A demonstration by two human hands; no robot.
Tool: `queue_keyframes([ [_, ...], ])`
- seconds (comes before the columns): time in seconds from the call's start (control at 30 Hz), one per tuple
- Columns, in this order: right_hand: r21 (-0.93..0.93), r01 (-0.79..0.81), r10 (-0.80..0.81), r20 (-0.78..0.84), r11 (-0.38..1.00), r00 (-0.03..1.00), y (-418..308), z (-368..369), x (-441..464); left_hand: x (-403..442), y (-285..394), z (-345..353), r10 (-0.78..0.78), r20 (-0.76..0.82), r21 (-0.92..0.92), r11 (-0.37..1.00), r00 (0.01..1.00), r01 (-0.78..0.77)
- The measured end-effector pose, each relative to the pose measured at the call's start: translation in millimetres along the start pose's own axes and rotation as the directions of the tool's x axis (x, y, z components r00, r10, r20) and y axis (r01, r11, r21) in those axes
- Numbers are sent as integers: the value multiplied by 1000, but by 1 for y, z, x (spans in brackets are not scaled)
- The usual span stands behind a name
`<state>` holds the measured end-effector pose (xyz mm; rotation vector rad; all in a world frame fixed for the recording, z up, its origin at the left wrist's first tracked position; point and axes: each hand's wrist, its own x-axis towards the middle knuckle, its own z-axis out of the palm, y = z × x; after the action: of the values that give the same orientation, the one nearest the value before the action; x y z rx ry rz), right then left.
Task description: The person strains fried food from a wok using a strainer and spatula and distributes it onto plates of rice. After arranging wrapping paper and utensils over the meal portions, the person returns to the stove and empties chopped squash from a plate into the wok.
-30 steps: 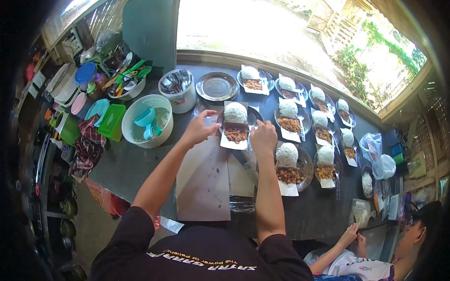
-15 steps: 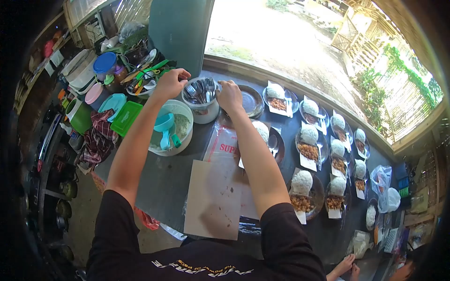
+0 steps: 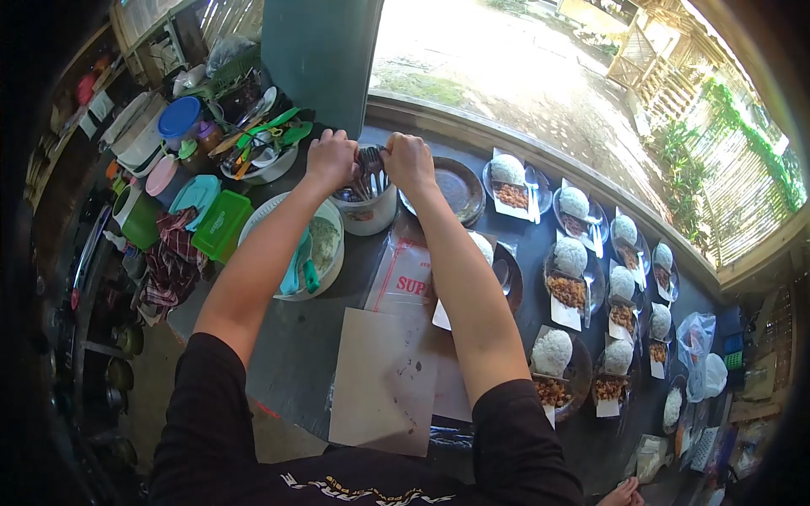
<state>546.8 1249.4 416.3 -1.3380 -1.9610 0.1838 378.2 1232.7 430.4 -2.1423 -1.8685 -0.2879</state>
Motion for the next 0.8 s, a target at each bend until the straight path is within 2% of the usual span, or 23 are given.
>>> queue_keyframes([
  [0.1,-47,65,-65,7,997,998,-1,-10,-4,3,-1,-5,-81,34,-68,994,996,83],
  [0.17,-106,94,-94,6,990,996,-7,-16,-5,1,-4,-10,-6,30,-96,995,1000,8],
  [0.3,10,121,-120,-69,993,990,-17,-32,-5,-3,-8,-25,100,-31,-139,985,994,-103],
  [0.4,101,105,-87,-165,989,982,-23,-44,-2,3,-10,-32,52,22,-256,966,998,-44],
  [0.5,231,139,-72,-278,963,958,-25,-53,2,4,-11,-43,27,-118,-358,931,993,-68],
  [0.6,364,81,53,-344,928,937,-33,-71,-1,10,-14,-67,80,-256,-437,879,963,-190],
  [0.73,588,183,125,-444,788,887,-45,-92,-12,5,-7,-109,110,-406,-499,805,907,-321],
  [0.8,540,194,88,-452,819,888,-45,-103,-19,-2,3,-128,98,-403,-567,754,910,-332],
])
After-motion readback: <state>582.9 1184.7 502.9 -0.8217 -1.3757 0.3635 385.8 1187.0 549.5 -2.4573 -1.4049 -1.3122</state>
